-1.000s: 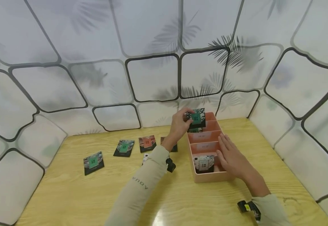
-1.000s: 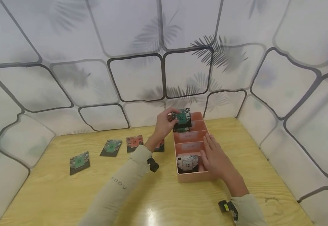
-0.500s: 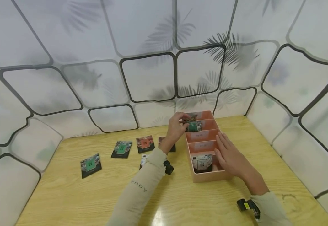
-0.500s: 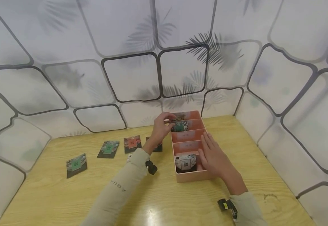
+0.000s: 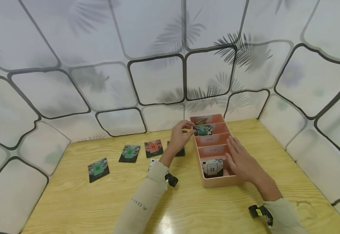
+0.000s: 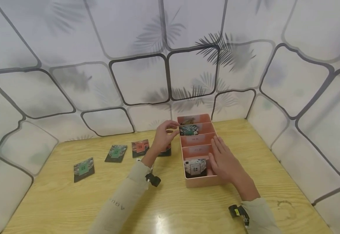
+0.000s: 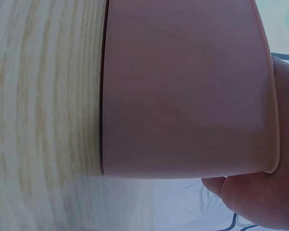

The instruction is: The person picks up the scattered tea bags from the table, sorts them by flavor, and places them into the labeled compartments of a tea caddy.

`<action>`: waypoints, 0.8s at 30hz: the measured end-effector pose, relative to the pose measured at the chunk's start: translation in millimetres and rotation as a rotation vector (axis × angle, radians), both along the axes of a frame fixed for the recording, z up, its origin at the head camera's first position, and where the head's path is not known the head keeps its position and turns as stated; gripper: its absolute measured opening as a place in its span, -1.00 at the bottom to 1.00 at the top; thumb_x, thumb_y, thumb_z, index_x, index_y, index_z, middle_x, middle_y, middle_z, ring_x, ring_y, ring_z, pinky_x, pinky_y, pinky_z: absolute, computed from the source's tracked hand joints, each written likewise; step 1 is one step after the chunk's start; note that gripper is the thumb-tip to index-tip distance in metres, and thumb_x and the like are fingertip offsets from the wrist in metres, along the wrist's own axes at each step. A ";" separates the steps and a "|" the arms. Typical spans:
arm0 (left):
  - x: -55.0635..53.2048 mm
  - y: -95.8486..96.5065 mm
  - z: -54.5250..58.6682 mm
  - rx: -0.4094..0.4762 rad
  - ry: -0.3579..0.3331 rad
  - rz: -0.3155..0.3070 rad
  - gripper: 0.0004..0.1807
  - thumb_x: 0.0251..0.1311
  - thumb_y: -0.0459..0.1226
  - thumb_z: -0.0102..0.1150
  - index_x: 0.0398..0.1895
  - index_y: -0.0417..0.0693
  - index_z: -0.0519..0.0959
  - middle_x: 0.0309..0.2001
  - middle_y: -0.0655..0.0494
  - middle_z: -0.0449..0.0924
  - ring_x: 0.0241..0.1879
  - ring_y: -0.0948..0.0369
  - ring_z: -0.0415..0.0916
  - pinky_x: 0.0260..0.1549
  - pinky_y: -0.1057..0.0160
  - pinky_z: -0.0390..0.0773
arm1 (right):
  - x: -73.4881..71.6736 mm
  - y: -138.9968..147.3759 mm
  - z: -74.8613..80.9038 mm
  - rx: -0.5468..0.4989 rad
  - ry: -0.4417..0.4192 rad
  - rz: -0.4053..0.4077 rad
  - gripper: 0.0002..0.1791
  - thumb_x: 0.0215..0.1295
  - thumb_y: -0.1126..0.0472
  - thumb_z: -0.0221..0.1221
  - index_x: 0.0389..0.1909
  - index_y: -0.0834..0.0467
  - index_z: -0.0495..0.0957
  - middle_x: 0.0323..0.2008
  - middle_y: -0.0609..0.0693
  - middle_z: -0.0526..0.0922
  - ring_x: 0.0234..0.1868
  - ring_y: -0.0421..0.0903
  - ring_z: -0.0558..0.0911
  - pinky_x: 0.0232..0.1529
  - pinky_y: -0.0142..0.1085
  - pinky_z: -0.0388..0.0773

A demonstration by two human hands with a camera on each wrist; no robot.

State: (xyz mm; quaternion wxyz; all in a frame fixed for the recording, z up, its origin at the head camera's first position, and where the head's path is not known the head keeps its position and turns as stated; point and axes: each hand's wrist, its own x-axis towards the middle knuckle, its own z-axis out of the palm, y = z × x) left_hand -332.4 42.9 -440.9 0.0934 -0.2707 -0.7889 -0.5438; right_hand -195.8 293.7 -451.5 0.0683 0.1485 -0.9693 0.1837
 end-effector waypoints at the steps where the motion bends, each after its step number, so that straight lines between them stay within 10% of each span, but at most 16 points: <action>1: 2.7 -2.0 -0.1 0.005 -0.020 -0.005 -0.75 0.31 -0.48 0.31 0.04 -0.26 0.64 0.04 -0.11 0.63 0.04 -0.03 0.61 0.05 -0.06 0.60 | 0.0 0.3 0.3 0.001 0.000 0.000 -0.30 0.65 0.11 -0.11 0.55 0.48 -0.02 0.59 0.39 -0.09 0.60 0.32 -0.09 0.53 0.11 -0.04; 11: 25.0 -25.7 12.0 0.095 -0.074 -0.029 -0.71 0.31 -0.51 0.27 0.09 -0.27 0.62 0.09 -0.18 0.62 0.10 -0.19 0.57 0.10 -0.20 0.54 | -3.3 0.4 3.0 -0.003 -0.015 0.005 -0.29 0.65 0.09 -0.12 0.56 0.47 -0.05 0.60 0.38 -0.12 0.60 0.32 -0.11 0.52 0.13 -0.05; 24: 33.7 -51.3 12.2 -0.050 -0.113 0.065 -0.72 0.37 -0.42 0.25 0.12 -0.22 0.62 0.14 -0.19 0.58 0.14 -0.23 0.51 0.10 -0.21 0.49 | -0.4 2.2 -2.2 -0.031 -0.027 -0.006 -0.28 0.66 0.07 -0.14 0.57 0.46 -0.07 0.60 0.36 -0.13 0.60 0.30 -0.13 0.52 0.15 -0.05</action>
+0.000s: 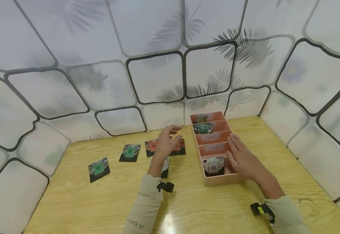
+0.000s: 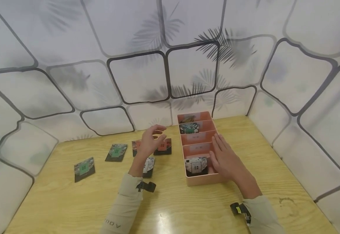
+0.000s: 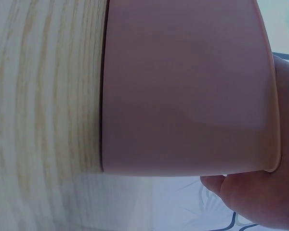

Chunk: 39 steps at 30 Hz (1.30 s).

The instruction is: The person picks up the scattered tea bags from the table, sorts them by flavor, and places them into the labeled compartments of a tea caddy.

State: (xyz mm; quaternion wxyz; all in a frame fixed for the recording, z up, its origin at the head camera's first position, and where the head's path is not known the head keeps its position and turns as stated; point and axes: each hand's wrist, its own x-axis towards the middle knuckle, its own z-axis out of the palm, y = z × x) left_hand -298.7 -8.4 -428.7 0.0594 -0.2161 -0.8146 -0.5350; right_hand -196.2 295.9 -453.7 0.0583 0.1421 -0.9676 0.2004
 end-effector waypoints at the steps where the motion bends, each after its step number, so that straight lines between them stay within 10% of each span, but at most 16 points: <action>1: -0.3 -1.3 -1.9 -0.017 -0.014 0.013 -0.71 0.36 -0.41 0.25 0.12 -0.22 0.62 0.14 -0.21 0.58 0.14 -0.24 0.50 0.09 -0.19 0.51 | 0.1 0.4 0.1 0.003 -0.003 0.000 -0.28 0.66 0.06 -0.15 0.57 0.45 -0.07 0.60 0.36 -0.14 0.60 0.30 -0.13 0.52 0.14 -0.05; 17: -0.4 0.7 -24.0 -0.456 -0.144 0.122 -0.63 0.37 -0.31 0.29 0.21 -0.19 0.59 -0.02 -0.20 0.59 -0.02 -0.10 0.52 -0.10 -0.07 0.55 | 3.2 8.3 -2.4 0.017 -0.004 -0.007 -0.28 0.67 0.06 -0.14 0.58 0.45 -0.08 0.61 0.35 -0.15 0.61 0.30 -0.15 0.54 0.08 -0.11; 22: -2.5 0.7 -31.6 -0.456 -0.139 0.097 -0.59 0.35 -0.27 0.35 0.20 -0.21 0.58 -0.11 -0.17 0.65 -0.21 -0.06 0.60 -0.24 -0.02 0.57 | 1.1 6.2 -3.2 0.017 0.030 0.002 -0.29 0.66 0.09 -0.12 0.56 0.47 -0.04 0.59 0.38 -0.10 0.60 0.32 -0.10 0.53 0.11 -0.06; 31: -3.3 1.2 -45.0 -0.537 -0.139 0.180 -0.69 0.29 -0.24 0.41 0.03 -0.12 0.64 0.19 -0.29 0.44 0.32 -0.27 0.24 0.21 -0.24 0.36 | 2.9 1.0 -8.0 0.010 0.028 -0.004 -0.29 0.65 0.10 -0.09 0.56 0.47 -0.02 0.59 0.38 -0.08 0.59 0.34 -0.07 0.51 0.15 -0.01; 39: -7.7 1.9 -42.4 -0.508 -0.139 0.179 -0.77 0.25 -0.35 0.41 -0.04 -0.10 0.67 -0.01 -0.14 0.46 -0.01 -0.11 0.35 -0.05 -0.10 0.46 | -0.1 0.1 -2.4 0.019 0.026 -0.003 -0.29 0.64 0.09 -0.08 0.56 0.46 -0.01 0.59 0.37 -0.08 0.60 0.31 -0.09 0.50 0.15 0.00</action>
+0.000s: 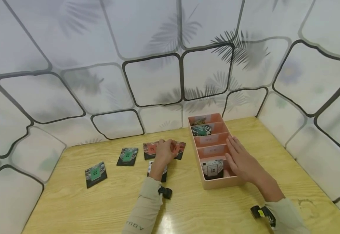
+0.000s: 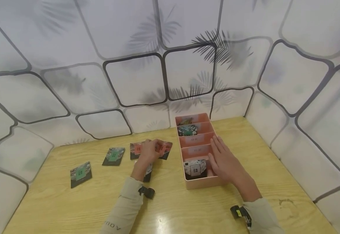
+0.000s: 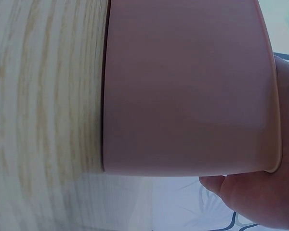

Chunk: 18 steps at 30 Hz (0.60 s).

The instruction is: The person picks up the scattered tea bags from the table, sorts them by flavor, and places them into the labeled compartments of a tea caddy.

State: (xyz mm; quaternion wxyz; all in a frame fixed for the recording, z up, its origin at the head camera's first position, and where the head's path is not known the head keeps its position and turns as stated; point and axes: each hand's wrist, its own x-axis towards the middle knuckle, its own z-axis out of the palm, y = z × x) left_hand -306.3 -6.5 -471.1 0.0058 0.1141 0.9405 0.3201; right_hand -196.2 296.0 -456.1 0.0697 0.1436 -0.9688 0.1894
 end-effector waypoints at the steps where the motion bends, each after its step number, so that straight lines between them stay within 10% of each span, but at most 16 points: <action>1: -0.7 -0.5 0.3 0.010 -0.009 -0.002 -0.75 0.23 -0.36 0.43 -0.04 -0.10 0.67 -0.04 -0.12 0.46 -0.04 -0.09 0.35 -0.07 -0.07 0.47 | -0.4 -0.4 0.6 -0.002 0.000 0.002 -0.29 0.64 0.09 -0.08 0.56 0.46 -0.01 0.59 0.37 -0.08 0.60 0.31 -0.09 0.50 0.15 0.00; 18: -2.9 -14.5 -2.4 0.178 -0.046 -0.060 -0.47 0.10 -0.56 0.43 0.17 -0.19 0.55 0.05 -0.14 0.62 -0.02 -0.07 0.58 -0.15 0.01 0.61 | 0.8 -0.9 1.7 -0.027 -0.034 -0.003 -0.28 0.67 0.06 -0.14 0.58 0.44 -0.06 0.60 0.36 -0.11 0.60 0.31 -0.13 0.54 0.09 -0.10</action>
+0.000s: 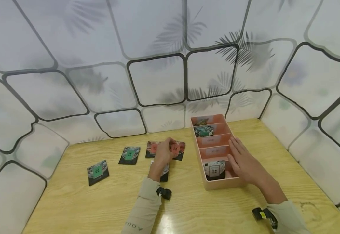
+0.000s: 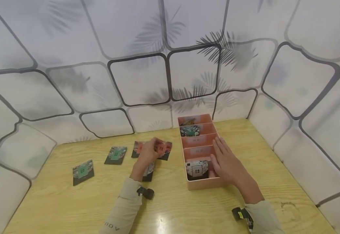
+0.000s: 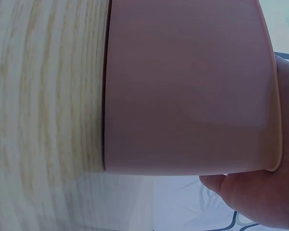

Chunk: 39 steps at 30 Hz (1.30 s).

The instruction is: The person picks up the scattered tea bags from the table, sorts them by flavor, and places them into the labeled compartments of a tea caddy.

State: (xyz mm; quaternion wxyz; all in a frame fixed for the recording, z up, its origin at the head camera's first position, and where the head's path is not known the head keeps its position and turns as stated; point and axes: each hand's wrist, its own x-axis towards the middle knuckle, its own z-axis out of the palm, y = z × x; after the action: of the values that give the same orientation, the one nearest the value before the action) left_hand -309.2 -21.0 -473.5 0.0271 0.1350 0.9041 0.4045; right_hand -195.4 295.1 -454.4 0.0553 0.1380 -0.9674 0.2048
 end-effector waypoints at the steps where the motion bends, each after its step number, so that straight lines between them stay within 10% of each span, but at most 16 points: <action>1: -0.4 -0.5 0.5 0.028 0.001 -0.004 -0.45 0.09 -0.58 0.42 0.18 -0.19 0.54 0.07 -0.14 0.60 0.01 -0.08 0.57 -0.13 0.01 0.62 | 0.1 0.2 0.0 -0.001 0.004 0.000 -0.29 0.67 0.06 -0.14 0.58 0.44 -0.06 0.60 0.36 -0.11 0.60 0.31 -0.13 0.54 0.09 -0.10; 11: -4.6 -6.6 0.6 0.165 -0.014 -0.066 -0.50 0.15 -0.70 0.13 0.08 -0.11 0.64 0.13 -0.15 0.55 -0.57 0.19 0.11 -0.60 0.23 0.20 | 1.1 0.8 0.2 -0.019 0.038 0.013 -0.30 0.66 0.10 -0.10 0.56 0.46 -0.02 0.58 0.40 -0.07 0.59 0.34 -0.10 0.53 0.11 -0.07; 19: -8.7 -10.0 2.1 0.268 0.088 -0.054 -0.79 0.26 -0.44 0.38 -0.06 -0.21 0.68 0.01 -0.12 0.62 -0.16 0.02 0.52 -0.19 0.10 0.52 | 0.6 2.4 -0.9 0.002 0.002 0.007 -0.28 0.67 0.07 -0.13 0.58 0.44 -0.08 0.60 0.37 -0.13 0.61 0.30 -0.16 0.54 0.08 -0.13; 29: -3.5 -12.1 20.8 0.339 0.133 -0.007 -0.78 0.28 -0.40 0.37 -0.02 -0.09 0.77 0.07 -0.03 0.69 -0.24 0.07 0.55 -0.42 0.28 0.39 | -0.5 1.4 -0.1 0.029 0.006 0.024 -0.28 0.68 0.05 -0.15 0.58 0.45 -0.08 0.60 0.37 -0.15 0.60 0.31 -0.15 0.55 0.04 -0.16; 39: 9.9 -9.2 44.9 0.478 0.096 -0.119 -0.72 0.31 -0.50 0.29 0.05 -0.16 0.71 0.07 -0.09 0.64 -0.35 0.10 0.51 -0.43 0.27 0.45 | 0.6 1.2 0.5 0.026 0.008 0.014 -0.28 0.67 0.06 -0.14 0.57 0.45 -0.08 0.60 0.37 -0.14 0.61 0.30 -0.16 0.55 0.07 -0.13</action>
State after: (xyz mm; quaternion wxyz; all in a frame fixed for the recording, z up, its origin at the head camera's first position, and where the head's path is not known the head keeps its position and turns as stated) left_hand -299.3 -30.2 -428.6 -0.0245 0.2096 0.7736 0.5975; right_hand -194.8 296.3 -453.9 0.0557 0.1462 -0.9688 0.1921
